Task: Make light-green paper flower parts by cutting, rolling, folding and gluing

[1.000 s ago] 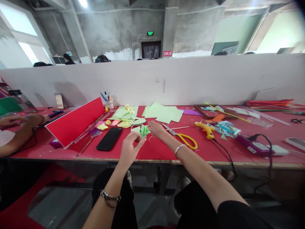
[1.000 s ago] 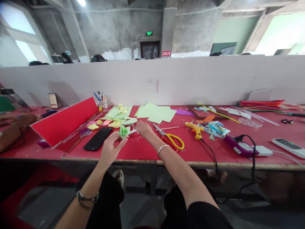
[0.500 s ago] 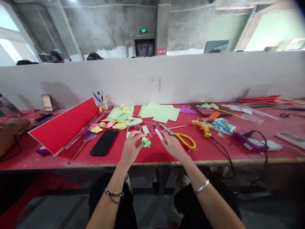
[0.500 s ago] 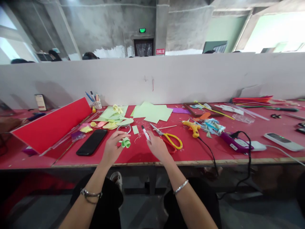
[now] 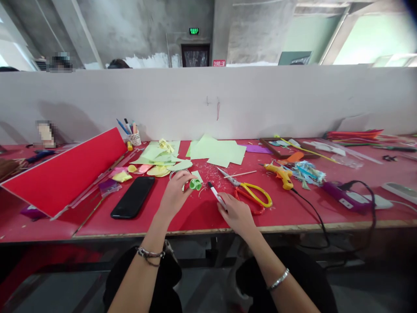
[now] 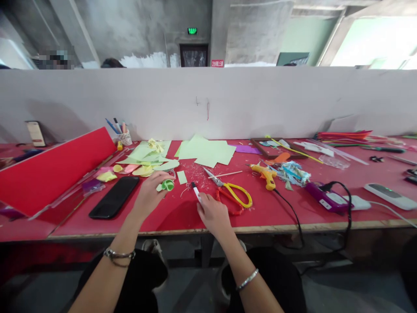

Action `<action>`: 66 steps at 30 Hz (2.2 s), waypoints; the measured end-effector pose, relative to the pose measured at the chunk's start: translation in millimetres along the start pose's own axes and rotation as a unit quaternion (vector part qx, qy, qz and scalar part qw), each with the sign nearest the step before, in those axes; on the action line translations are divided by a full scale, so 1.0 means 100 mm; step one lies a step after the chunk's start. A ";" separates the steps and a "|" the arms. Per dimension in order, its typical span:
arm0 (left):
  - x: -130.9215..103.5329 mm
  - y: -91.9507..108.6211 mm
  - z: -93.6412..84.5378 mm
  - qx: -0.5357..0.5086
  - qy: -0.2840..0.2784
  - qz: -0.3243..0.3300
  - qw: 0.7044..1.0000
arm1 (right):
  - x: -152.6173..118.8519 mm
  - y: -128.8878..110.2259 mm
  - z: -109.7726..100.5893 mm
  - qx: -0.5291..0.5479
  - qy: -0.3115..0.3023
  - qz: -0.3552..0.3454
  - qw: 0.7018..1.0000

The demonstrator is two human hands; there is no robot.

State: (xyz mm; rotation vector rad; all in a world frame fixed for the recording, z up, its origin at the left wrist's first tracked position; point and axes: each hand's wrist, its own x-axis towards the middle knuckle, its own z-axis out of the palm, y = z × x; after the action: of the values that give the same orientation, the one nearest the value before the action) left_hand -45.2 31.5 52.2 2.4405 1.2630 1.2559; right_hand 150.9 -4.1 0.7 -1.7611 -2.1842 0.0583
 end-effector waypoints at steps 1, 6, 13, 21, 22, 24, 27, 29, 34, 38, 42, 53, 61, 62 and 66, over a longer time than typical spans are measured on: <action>0.04 -0.02 -0.01 -0.005 -0.005 0.001 1.000 | 0.00 0.00 0.00 0.002 0.000 0.000 1.000; 0.15 -0.10 0.06 -0.058 -0.029 -0.006 0.998 | 0.03 0.01 0.01 0.012 -0.002 -0.007 1.000; 0.13 -0.10 0.16 -0.057 -0.053 -0.075 0.994 | 0.04 0.05 0.06 0.059 0.013 -0.001 0.998; -0.02 -0.07 0.35 0.064 -0.092 -0.036 0.993 | 0.14 -0.12 -0.35 0.339 0.203 -0.056 0.917; -0.03 -0.06 0.36 0.086 -0.094 -0.029 0.991 | 0.17 -0.17 -0.42 0.339 0.201 -0.095 0.914; -0.04 -0.03 0.37 0.125 -0.089 -0.027 0.988 | 0.24 -0.25 -0.51 0.323 0.186 -0.158 0.915; -0.07 0.00 0.39 0.172 -0.081 -0.035 0.981 | 0.31 -0.31 -0.51 0.276 0.144 -0.203 0.928; -0.08 0.00 0.43 0.193 -0.085 -0.037 0.977 | 0.34 -0.30 -0.45 0.260 0.132 -0.206 0.934; -0.07 -0.01 0.49 0.159 -0.094 -0.057 0.981 | 0.34 -0.23 -0.37 0.293 0.164 -0.163 0.928; -0.07 0.01 0.49 0.066 -0.089 -0.048 0.993 | 0.33 -0.17 -0.38 0.320 0.166 -0.140 0.922; -0.09 0.01 0.50 0.069 -0.110 -0.039 0.991 | 0.30 -0.10 -0.36 0.330 0.159 -0.132 0.921; -0.07 0.06 0.50 0.195 -0.131 -0.016 0.972 | 0.28 -0.04 -0.35 0.325 0.157 -0.133 0.923; -0.06 0.05 0.50 0.192 -0.122 0.031 0.973 | 0.29 -0.03 -0.36 0.294 0.168 -0.149 0.929; -0.06 0.05 0.51 0.188 -0.121 0.037 0.974 | 0.30 -0.03 -0.36 0.289 0.170 -0.152 0.930; -0.08 0.03 0.54 0.151 -0.123 0.037 0.980 | 0.30 -0.03 -0.36 0.273 0.165 -0.163 0.934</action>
State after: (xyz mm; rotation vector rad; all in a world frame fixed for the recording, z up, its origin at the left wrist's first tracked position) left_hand -7.1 37.1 13.8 2.7683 1.3887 0.7881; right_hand 152.7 17.5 42.4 -1.0129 -1.9336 0.2453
